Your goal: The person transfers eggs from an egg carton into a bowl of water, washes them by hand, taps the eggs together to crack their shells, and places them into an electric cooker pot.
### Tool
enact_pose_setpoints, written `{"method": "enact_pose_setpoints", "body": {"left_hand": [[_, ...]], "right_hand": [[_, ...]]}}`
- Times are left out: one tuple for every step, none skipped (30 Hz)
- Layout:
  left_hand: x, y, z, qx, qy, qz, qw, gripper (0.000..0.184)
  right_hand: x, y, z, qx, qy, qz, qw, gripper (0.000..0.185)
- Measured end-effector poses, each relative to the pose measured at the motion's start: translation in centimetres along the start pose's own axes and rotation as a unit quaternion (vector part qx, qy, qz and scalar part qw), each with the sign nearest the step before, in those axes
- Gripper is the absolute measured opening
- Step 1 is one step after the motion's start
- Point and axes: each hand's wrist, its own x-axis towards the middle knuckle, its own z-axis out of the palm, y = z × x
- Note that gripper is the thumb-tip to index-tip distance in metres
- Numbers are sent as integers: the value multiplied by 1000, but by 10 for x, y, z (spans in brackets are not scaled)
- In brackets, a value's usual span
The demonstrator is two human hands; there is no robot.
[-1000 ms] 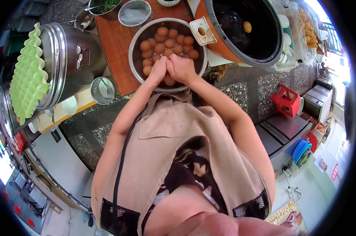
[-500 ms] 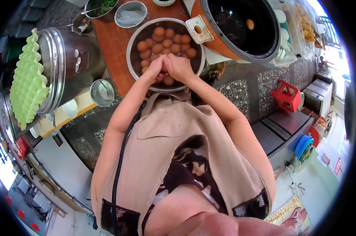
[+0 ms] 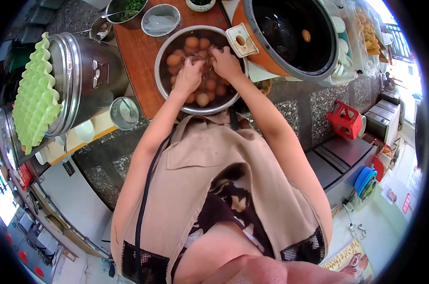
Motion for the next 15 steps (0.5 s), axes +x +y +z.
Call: {"method": "enact_pose_setpoints", "body": {"left_hand": [[1,-1,3,-1,1,0,1000,29],[1,-2,5,12,0,4,1000,31],[1,-1,5,26,0,8,1000,32],[2,-1,5,26,2,7,1000,32],[1,2,4,36,24,9,999,34],[0,4,2,47,45,11,998,37],[1,5,0,48,45,10,998,37],[3,5,-2,59,-8,-39,997,39],[6,6,-4,70,-61,-87,992,41],[9,7,-5,71,-61,-87,992,41],[12,10,-6,87,-61,-95,990,37],[14,12,-7,103,-61,-103,988,34],[14,13,-9,103,-61,-101,988,34],[14,13,-11,114,-83,-100,985,31],[14,14,-12,124,-105,-100,982,30]], "right_hand": [[-1,-1,-2,49,-27,2,998,24],[-4,10,11,44,31,-90,994,29],[-5,11,14,43,30,-91,994,29],[-6,11,17,31,50,-101,993,30],[-9,7,15,20,68,-110,991,32],[-10,4,12,52,1,-38,998,32],[-9,2,8,53,1,-39,998,32],[-7,-3,1,38,-51,4,998,34],[-6,-5,-2,23,-103,46,993,35],[-6,-5,0,23,-103,46,993,35],[-6,-4,3,26,-82,62,994,34],[-5,-2,5,30,-60,77,995,33],[-5,0,6,30,-59,78,995,33],[-4,2,6,30,-76,92,992,31],[-3,5,7,30,-94,105,990,29]]}}
